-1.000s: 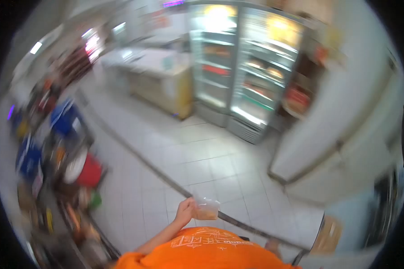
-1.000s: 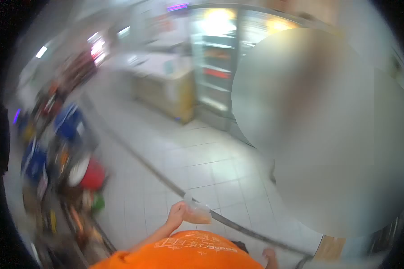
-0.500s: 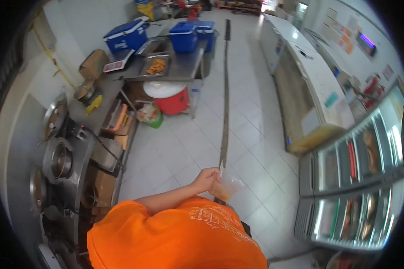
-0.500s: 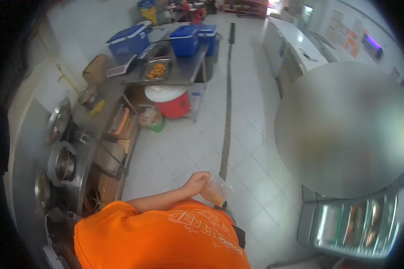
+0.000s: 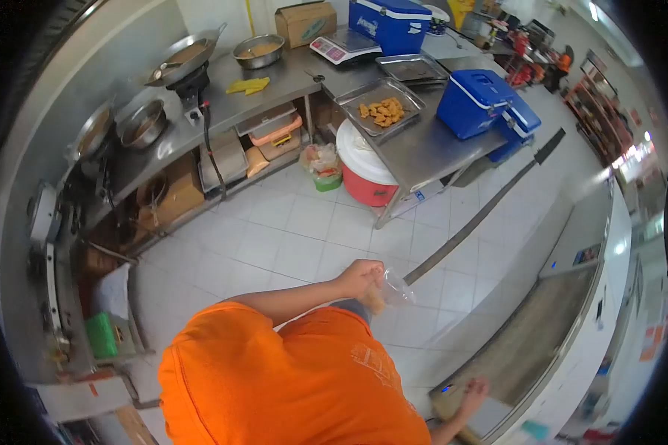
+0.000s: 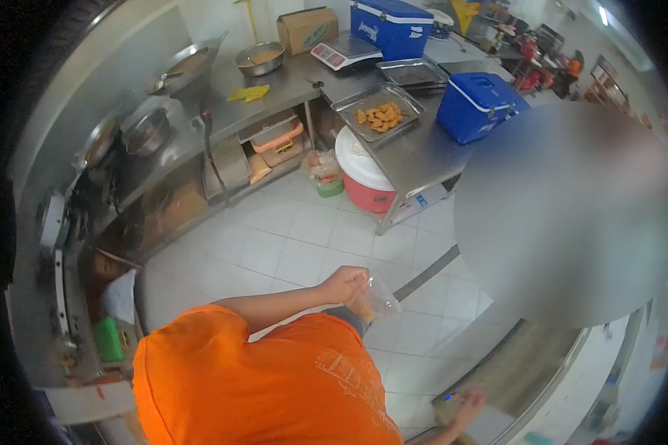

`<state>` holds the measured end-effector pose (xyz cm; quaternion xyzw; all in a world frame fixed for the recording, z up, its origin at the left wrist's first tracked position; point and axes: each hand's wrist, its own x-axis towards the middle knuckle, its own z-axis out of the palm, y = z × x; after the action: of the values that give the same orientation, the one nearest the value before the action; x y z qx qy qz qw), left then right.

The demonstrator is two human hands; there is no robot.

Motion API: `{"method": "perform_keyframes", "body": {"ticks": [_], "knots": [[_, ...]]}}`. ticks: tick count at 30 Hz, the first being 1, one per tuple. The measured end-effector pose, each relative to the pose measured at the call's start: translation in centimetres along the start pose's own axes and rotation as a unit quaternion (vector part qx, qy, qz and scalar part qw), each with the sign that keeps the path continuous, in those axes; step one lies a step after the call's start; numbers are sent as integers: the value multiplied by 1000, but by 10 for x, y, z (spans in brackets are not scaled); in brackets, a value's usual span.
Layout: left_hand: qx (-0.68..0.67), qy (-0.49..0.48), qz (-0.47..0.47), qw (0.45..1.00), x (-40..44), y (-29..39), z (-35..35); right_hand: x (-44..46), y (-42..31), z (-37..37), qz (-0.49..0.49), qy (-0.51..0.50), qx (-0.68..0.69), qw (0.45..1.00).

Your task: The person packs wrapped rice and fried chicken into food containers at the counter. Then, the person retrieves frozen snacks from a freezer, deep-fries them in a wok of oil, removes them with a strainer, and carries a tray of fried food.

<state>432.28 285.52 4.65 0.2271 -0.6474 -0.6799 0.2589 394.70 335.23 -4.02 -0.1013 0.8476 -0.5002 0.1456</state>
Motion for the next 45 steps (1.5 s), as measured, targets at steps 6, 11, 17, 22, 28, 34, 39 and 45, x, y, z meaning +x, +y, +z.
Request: {"method": "perform_keyframes", "body": {"ticks": [6,11,17,22,28,34,39,45], "knots": [[49,-15,-51,997,199,24,105,100,34,84,156,-293,-78,940],[26,-95,-25,995,375,3,209,209,62,60,258,-272,-98,922],[54,-134,-66,987,605,-6,367,345,121,-23,400,-122,-56,907],[67,-167,-20,983,775,-14,496,558,143,-100,421,-99,-48,900],[55,-142,-38,988,946,-15,595,917,28,-144,277,-5,35,960],[52,-67,-41,996,1106,-48,657,1185,-75,-160,204,-15,128,970],[29,-22,-50,998,1261,-63,726,1355,-71,-160,127,-32,-39,991],[95,-5,-50,994,1420,-54,812,1548,-144,-196,-68,77,-239,966]]}}
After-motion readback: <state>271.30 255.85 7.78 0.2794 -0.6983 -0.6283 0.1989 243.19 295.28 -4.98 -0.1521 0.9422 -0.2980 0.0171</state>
